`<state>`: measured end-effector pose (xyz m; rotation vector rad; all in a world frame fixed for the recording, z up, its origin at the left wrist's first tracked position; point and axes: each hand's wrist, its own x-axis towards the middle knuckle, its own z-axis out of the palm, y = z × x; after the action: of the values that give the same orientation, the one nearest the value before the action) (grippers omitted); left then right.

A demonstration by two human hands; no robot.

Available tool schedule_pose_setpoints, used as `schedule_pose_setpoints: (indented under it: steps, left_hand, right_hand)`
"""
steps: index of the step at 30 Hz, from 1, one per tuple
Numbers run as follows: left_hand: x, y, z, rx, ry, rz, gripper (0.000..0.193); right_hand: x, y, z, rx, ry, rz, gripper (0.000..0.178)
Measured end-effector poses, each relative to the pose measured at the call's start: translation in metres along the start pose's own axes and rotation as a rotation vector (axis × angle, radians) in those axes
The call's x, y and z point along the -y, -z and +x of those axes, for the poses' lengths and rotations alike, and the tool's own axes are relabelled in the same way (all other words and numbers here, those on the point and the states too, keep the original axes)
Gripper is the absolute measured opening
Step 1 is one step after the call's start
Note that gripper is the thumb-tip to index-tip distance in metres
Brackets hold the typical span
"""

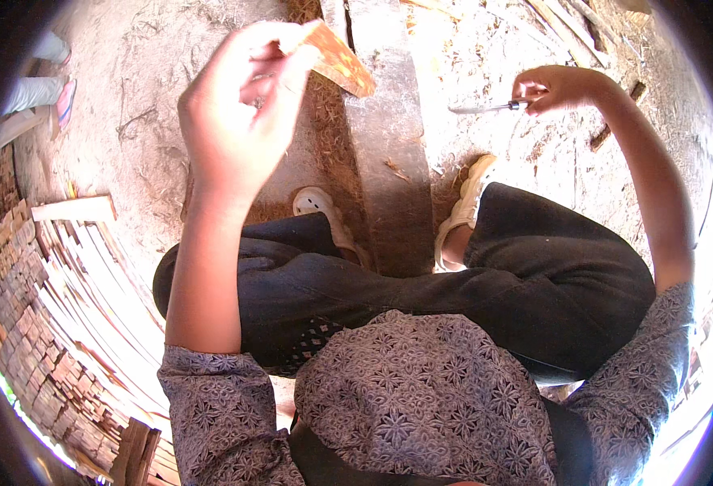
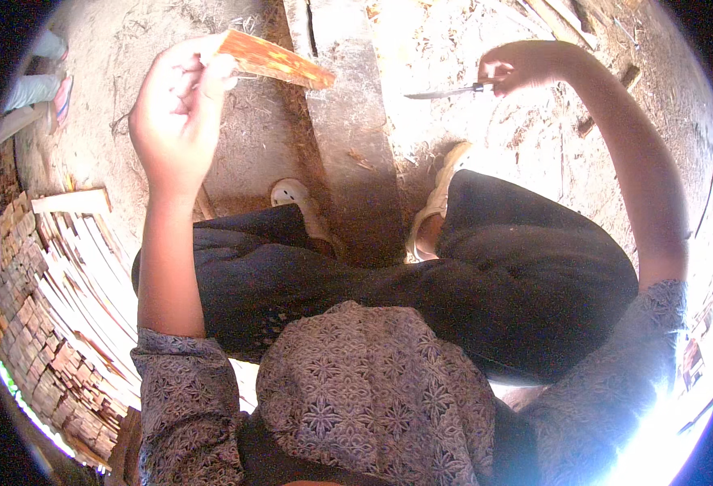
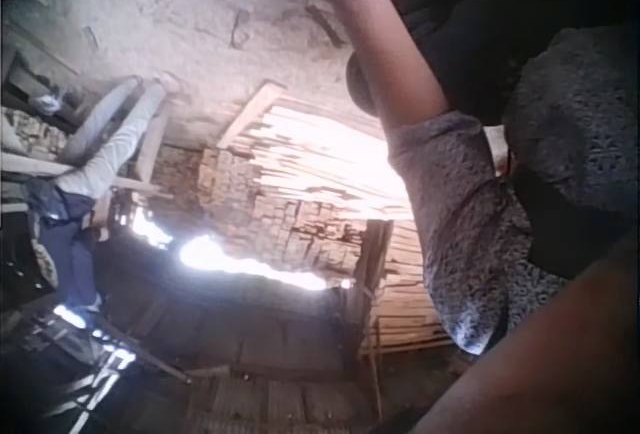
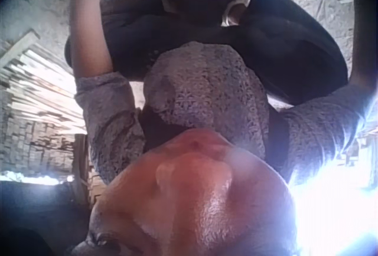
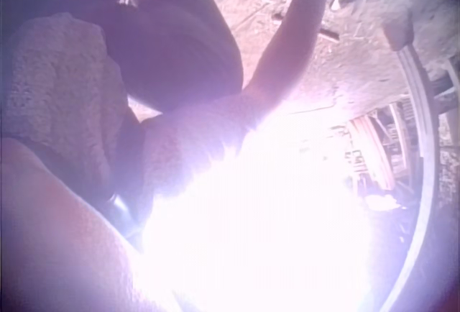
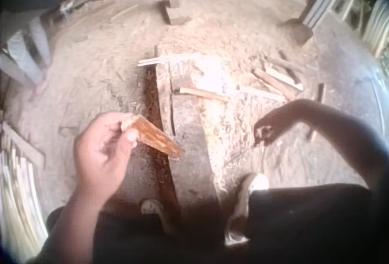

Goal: The person sits on the ground and uses a knife to shave and shape thin wooden strips. They hold the wood in one hand and carefully carve along its length, producing wood shavings.

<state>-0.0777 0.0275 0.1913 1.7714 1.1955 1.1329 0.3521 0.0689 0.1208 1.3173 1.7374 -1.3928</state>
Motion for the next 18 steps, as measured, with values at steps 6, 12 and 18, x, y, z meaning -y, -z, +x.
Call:
schedule_pose_setpoints:
  steps: [6, 12, 18]
  left_hand:
    - [0.017, 0.005, 0.013, 0.076, 0.093, -0.134, 0.030]
    - [0.016, 0.005, 0.013, 0.213, 0.096, -0.222, 0.028]
    - [0.000, -0.003, 0.008, 0.385, 0.060, -0.372, 0.027]
  right_hand:
    - [0.084, 0.004, -0.028, -0.186, 0.327, -0.239, 0.031]
    - [0.109, 0.009, -0.066, -0.371, 0.408, -0.199, 0.025]
    - [0.118, 0.032, -0.087, -0.465, 0.427, -0.118, 0.020]
